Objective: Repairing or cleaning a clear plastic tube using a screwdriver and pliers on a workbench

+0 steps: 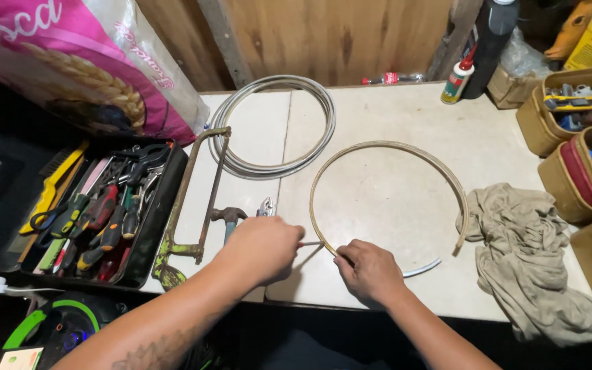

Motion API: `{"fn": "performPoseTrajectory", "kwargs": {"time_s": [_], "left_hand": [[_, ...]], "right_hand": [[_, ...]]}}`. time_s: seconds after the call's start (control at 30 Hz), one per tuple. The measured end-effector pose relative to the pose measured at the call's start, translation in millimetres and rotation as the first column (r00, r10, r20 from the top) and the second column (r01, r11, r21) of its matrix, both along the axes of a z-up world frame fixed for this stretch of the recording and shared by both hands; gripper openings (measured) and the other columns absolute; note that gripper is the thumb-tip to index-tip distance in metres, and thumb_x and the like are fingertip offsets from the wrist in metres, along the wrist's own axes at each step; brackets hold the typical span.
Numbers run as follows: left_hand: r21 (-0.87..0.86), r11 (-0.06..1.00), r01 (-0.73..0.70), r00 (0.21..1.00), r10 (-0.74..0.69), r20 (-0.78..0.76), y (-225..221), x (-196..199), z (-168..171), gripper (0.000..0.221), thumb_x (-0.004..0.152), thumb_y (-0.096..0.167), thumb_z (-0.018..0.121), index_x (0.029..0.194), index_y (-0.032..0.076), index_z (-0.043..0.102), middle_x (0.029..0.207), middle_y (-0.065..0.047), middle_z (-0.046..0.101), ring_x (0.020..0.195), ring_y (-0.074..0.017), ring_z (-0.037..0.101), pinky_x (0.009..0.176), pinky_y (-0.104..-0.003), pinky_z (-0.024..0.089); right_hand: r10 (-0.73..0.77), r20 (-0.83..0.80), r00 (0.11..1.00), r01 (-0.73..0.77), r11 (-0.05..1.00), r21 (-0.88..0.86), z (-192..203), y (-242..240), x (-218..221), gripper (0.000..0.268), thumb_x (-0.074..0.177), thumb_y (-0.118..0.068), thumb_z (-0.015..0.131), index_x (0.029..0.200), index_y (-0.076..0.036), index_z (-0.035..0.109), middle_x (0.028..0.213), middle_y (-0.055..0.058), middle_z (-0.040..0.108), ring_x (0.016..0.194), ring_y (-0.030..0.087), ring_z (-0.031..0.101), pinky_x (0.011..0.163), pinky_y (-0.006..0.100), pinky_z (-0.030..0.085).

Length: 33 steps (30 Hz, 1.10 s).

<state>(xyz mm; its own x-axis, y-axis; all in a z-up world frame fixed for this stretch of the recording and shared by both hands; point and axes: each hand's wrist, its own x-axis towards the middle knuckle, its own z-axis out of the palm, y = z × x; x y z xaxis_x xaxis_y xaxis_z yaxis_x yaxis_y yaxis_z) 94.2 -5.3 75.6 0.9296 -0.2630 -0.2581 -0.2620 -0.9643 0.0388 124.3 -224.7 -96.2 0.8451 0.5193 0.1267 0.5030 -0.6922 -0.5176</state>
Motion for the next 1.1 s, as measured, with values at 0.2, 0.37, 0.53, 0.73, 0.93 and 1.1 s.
{"fn": "performPoseTrajectory", "kwargs": {"time_s": [0.2,0.37,0.53,0.73,0.93,1.1], "left_hand": [[-0.044,0.943,-0.331,0.921,0.313,-0.231,18.8,-29.5,-5.7,0.021,0.095,0.034,0.055,0.105,0.018,0.066,0.093,-0.019,0.072,0.094,-0.0413,0.065,0.081,-0.055,0.051],[-0.168,0.861,-0.481,0.868,0.439,-0.234,32.6,-41.8,-21.3,0.021,0.091,0.038,0.067,0.101,0.02,0.071,0.094,-0.014,0.075,0.094,-0.0378,0.067,0.082,-0.049,0.052],[-0.19,0.779,-0.598,0.787,0.525,-0.323,32.6,-37.7,-4.7,0.02,0.092,0.04,0.071,0.097,0.02,0.073,0.084,-0.007,0.073,0.075,-0.0226,0.065,0.069,-0.04,0.049],[-0.262,0.588,-0.765,0.638,0.636,-0.434,31.5,-45.2,-9.0,0.018,0.09,0.039,0.076,0.097,0.023,0.079,0.061,0.001,0.056,0.055,-0.013,0.047,0.057,-0.029,0.034],[-0.309,0.329,-0.892,0.45,0.694,-0.561,12.4,-75.1,-31.3,0.016,0.096,0.03,0.072,0.109,0.02,0.076,0.09,-0.002,0.082,0.069,-0.0094,0.067,0.058,-0.025,0.049],[-0.52,0.071,-0.851,0.39,0.749,-0.535,5.6,-100.5,-80.1,0.016,0.09,0.03,0.077,0.101,0.019,0.082,0.064,-0.003,0.073,0.052,-0.0111,0.057,0.05,-0.027,0.042]], "right_hand": [[-0.042,-0.238,0.97,0.008,0.99,-0.14,26.1,5.7,3.4,0.03,0.098,-0.042,0.053,0.109,-0.027,0.076,0.097,-0.011,0.072,0.095,0.019,0.068,0.079,0.039,0.056],[-0.018,-0.204,0.979,-0.006,0.993,-0.116,10.3,2.6,4.7,0.029,0.096,-0.041,0.056,0.108,-0.027,0.077,0.097,-0.011,0.073,0.093,0.019,0.069,0.077,0.039,0.057],[-0.007,-0.179,0.984,-0.011,0.995,-0.098,5.1,2.1,8.0,0.025,0.095,-0.041,0.057,0.103,-0.029,0.077,0.092,-0.012,0.072,0.088,0.018,0.068,0.071,0.038,0.056],[0.0,-0.155,0.988,-0.014,0.996,-0.089,0.6,0.5,10.0,0.027,0.095,-0.043,0.056,0.105,-0.029,0.077,0.093,-0.013,0.072,0.09,0.016,0.068,0.071,0.038,0.056],[-0.033,-0.212,0.977,0.008,0.993,-0.12,11.9,1.8,6.8,0.03,0.095,-0.044,0.054,0.108,-0.029,0.076,0.099,-0.014,0.073,0.1,0.014,0.068,0.081,0.036,0.056],[-0.075,-0.291,0.954,0.031,0.988,-0.154,33.4,3.7,1.1,0.033,0.097,-0.046,0.053,0.112,-0.03,0.077,0.105,-0.013,0.073,0.104,0.017,0.067,0.086,0.036,0.055]]}}
